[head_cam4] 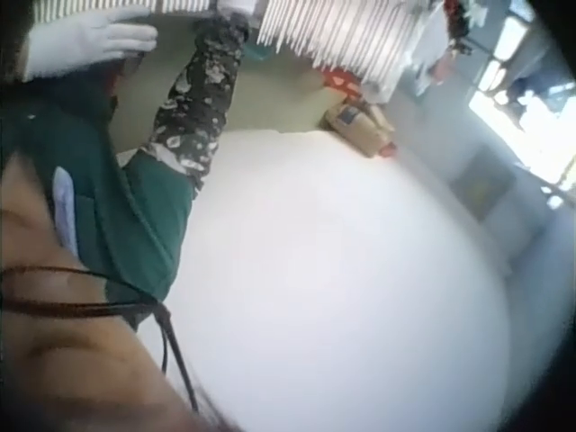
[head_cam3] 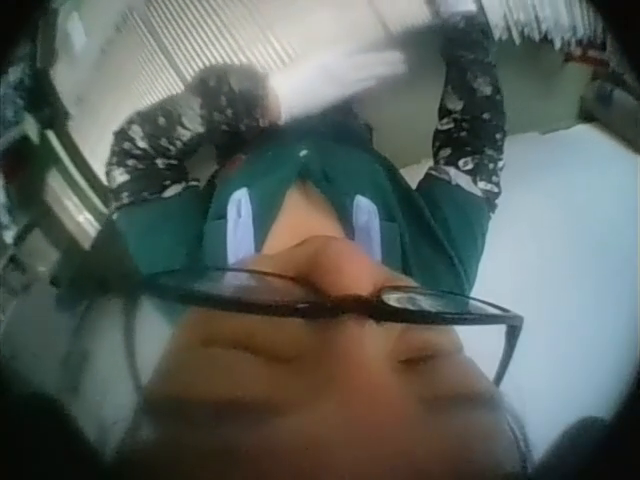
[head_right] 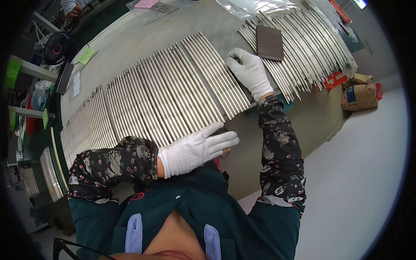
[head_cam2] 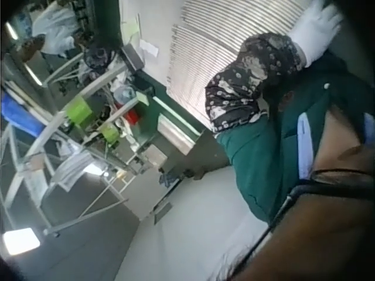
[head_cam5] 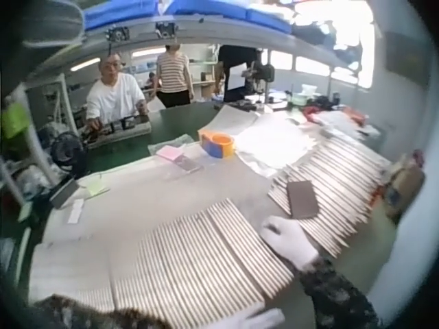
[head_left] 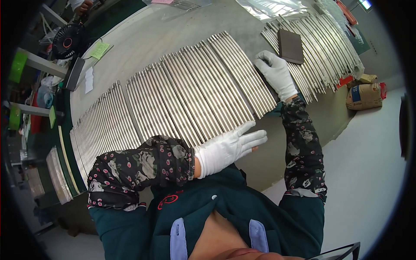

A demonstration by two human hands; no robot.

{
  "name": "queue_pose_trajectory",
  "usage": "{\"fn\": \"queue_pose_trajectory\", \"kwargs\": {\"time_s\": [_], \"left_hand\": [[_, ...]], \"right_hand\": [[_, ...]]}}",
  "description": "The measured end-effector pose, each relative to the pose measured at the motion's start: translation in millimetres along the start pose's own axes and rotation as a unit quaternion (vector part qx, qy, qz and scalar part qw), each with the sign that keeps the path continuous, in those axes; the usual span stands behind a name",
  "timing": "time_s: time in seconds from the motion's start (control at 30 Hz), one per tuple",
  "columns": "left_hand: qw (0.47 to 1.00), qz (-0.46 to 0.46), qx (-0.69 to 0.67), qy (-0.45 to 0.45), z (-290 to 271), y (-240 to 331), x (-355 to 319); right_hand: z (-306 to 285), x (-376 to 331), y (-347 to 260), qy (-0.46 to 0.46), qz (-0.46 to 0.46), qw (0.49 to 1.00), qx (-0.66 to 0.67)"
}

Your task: Sanding and organizing batches of metal tubes on a factory workbench using a sanding block.

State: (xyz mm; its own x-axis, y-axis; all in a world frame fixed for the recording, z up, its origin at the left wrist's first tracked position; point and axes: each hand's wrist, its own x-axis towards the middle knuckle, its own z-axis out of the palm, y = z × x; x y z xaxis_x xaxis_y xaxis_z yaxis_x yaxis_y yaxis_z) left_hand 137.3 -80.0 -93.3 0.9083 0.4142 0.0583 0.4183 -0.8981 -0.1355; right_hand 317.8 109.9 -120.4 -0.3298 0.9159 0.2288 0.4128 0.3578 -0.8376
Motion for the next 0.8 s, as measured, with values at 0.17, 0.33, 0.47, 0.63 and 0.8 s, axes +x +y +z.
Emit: {"fn": "queue_pose_trajectory", "kwargs": {"time_s": [0.17,0.33,0.47,0.63,0.8], "left_hand": [[0.995,-0.099,-0.020,0.005,15.6,-2.4,0.9],[0.997,-0.075,-0.016,0.000,3.9,-5.6,-5.5],[0.973,-0.100,-0.193,0.075,-13.8,-7.8,-22.7],[0.946,-0.281,-0.160,-0.002,-20.5,-30.1,-86.2],[0.946,-0.275,-0.169,0.026,-13.8,-22.2,-126.7]], "right_hand": [[0.9,-0.5,4.2,0.011,-0.009,0.999,0.030],[-0.9,-0.2,8.4,0.002,-0.023,0.999,0.037],[-1.3,-0.6,1.5,0.006,-0.013,1.000,0.021],[3.5,-3.3,-18.5,-0.082,-0.262,0.895,-0.353],[28.6,-13.9,-46.5,-0.186,-0.295,0.852,-0.391]]}}
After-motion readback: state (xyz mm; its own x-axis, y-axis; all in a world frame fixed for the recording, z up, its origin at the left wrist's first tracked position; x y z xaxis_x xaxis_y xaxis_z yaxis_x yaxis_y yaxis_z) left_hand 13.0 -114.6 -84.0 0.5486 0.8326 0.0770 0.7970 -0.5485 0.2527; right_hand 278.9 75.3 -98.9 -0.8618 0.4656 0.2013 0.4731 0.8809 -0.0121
